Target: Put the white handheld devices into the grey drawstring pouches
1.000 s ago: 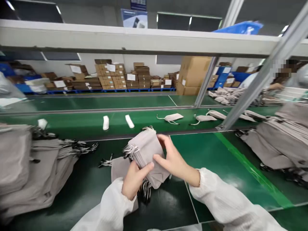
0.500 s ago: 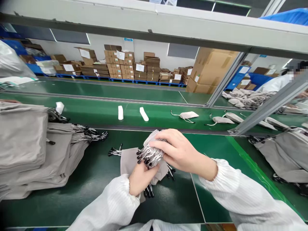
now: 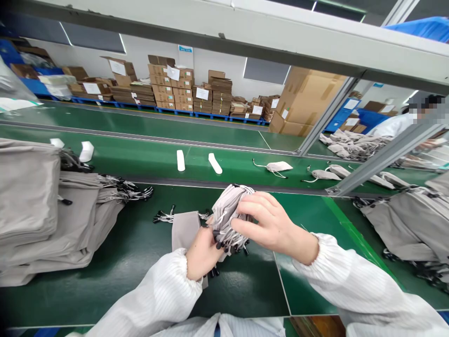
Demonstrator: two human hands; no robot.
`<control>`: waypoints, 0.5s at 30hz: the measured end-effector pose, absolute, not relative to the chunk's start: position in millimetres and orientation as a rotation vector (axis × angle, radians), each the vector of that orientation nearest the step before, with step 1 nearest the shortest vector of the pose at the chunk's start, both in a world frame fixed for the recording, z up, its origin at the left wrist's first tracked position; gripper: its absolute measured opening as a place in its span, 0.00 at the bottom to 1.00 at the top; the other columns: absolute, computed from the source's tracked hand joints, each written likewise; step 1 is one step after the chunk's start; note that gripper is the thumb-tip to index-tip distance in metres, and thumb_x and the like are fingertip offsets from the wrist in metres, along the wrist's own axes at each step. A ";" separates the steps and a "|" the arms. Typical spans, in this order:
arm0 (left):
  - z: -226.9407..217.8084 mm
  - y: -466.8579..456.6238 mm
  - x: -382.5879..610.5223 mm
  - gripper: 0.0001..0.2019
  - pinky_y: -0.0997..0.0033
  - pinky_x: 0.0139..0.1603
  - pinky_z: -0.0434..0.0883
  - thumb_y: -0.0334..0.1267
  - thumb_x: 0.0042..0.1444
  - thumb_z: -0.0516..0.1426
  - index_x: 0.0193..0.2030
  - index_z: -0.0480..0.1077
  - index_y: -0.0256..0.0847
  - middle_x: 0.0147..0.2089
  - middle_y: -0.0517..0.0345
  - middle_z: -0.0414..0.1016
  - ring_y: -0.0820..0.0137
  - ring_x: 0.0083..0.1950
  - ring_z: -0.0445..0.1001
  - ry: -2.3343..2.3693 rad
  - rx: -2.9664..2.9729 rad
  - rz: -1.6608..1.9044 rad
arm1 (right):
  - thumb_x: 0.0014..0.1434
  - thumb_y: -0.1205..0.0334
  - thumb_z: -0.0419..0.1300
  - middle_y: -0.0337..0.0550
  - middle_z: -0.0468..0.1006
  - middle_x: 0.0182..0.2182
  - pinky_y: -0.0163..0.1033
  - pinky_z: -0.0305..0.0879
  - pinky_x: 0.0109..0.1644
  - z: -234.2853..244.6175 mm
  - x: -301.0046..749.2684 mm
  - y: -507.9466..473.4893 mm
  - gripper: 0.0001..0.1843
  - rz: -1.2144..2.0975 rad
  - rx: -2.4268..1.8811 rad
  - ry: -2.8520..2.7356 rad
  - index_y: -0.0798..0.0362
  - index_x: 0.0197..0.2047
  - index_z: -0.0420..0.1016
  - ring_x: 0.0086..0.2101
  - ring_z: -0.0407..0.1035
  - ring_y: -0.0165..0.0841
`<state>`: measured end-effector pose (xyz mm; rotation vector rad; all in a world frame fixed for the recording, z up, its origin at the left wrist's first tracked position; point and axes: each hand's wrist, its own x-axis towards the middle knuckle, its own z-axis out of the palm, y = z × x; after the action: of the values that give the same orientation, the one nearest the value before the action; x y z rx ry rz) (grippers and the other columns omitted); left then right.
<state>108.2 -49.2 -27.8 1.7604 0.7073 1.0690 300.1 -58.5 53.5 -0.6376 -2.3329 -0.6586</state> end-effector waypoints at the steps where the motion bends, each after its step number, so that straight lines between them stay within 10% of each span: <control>1: -26.1 -49.2 108.5 0.25 0.57 0.61 0.71 0.20 0.53 0.55 0.57 0.71 0.41 0.55 0.51 0.76 0.58 0.61 0.71 0.701 1.761 1.054 | 0.57 0.79 0.61 0.47 0.74 0.39 0.46 0.69 0.47 51.6 301.3 -58.5 0.13 -0.666 -0.638 -2.311 0.51 0.41 0.73 0.43 0.71 0.39; 15: -25.7 -52.2 112.8 0.29 0.59 0.57 0.70 0.19 0.50 0.55 0.59 0.70 0.44 0.56 0.52 0.75 0.60 0.56 0.74 0.688 1.670 1.031 | 0.57 0.79 0.56 0.47 0.74 0.39 0.48 0.63 0.45 63.0 303.0 -63.1 0.14 -0.505 -0.784 -2.503 0.51 0.41 0.65 0.42 0.66 0.40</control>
<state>112.8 -52.2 -25.7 1.6696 0.6875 1.0313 303.0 -63.1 63.0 -0.7837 -2.5031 -0.5051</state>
